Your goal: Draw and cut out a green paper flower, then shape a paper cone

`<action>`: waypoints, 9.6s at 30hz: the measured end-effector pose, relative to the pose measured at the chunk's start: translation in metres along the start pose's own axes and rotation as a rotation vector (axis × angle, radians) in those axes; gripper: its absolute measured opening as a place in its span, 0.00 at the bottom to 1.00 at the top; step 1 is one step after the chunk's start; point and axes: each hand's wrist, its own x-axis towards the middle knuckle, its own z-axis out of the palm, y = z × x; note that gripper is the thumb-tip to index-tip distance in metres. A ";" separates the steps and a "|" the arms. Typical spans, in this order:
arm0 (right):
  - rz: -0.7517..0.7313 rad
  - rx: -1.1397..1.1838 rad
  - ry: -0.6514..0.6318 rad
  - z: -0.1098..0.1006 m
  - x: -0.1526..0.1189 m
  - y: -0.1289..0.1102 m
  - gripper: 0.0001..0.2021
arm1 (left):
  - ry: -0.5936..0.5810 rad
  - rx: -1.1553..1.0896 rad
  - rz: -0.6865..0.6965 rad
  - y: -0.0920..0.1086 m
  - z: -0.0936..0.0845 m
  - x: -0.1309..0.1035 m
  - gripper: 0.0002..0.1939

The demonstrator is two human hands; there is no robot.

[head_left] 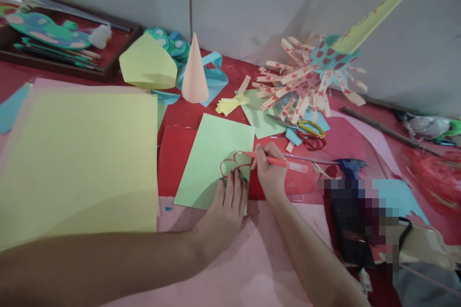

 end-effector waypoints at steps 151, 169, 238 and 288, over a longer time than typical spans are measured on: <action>-0.274 -0.028 0.018 0.009 0.020 0.023 0.08 | 0.363 -0.453 0.836 -0.007 0.006 0.008 0.14; 0.071 0.388 0.064 0.010 0.015 0.007 0.14 | 0.122 -0.231 0.139 -0.011 0.013 0.006 0.23; 0.031 0.120 -0.192 0.012 0.006 -0.005 0.17 | 0.133 -0.158 0.209 -0.009 0.008 0.003 0.17; -0.019 -0.038 0.112 0.011 0.001 0.001 0.16 | 0.134 -0.165 0.216 -0.009 0.007 0.004 0.19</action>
